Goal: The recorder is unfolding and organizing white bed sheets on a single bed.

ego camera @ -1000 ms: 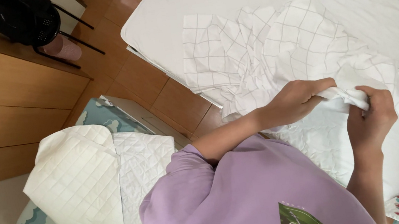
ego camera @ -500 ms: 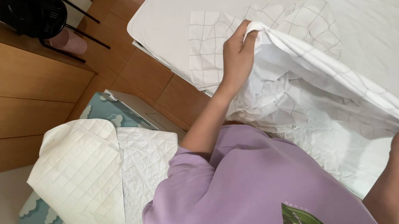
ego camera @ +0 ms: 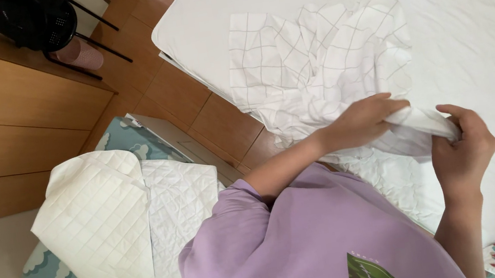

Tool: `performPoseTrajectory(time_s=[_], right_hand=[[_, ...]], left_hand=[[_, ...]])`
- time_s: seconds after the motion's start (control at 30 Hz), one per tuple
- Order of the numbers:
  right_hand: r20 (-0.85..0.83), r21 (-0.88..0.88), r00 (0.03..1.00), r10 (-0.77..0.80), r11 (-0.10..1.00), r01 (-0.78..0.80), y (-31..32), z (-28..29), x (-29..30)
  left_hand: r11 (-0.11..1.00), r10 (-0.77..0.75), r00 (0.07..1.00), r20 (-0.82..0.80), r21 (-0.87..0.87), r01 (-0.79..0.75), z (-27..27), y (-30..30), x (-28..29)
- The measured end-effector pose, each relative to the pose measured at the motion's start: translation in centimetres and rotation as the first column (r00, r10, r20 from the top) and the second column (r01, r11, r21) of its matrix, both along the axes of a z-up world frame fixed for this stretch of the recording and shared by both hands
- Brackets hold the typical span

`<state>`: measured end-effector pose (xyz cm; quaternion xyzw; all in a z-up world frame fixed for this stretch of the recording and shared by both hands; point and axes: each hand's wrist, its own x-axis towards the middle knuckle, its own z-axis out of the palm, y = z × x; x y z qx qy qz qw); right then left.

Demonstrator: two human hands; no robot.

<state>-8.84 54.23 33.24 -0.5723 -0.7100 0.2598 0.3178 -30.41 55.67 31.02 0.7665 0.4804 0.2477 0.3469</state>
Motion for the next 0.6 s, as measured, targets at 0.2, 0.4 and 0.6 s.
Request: performPoseTrajectory(time_s=[0.2, 0.4, 0.6], right_hand=[[0.366, 0.368, 0.927, -0.080, 0.928, -0.066, 0.4, -7.2, 4.1], [0.405, 0.374, 0.883, -0.238, 0.924, 0.077, 0.5, -8.9, 7.6], [-0.292, 0.116, 0.938, -0.187, 0.967, 0.229, 1.5, -7.7, 6.6]], left_hand=[[0.978, 0.124, 0.952, 0.281, 0.129, -0.166, 0.2, 0.6, -2.8], [0.886, 0.416, 0.730, 0.542, -0.060, -0.460, -1.5, 1.7, -6.3], [0.765, 0.632, 0.772, 0.067, 0.103, -0.636, -1.9, 2.9, -5.0]])
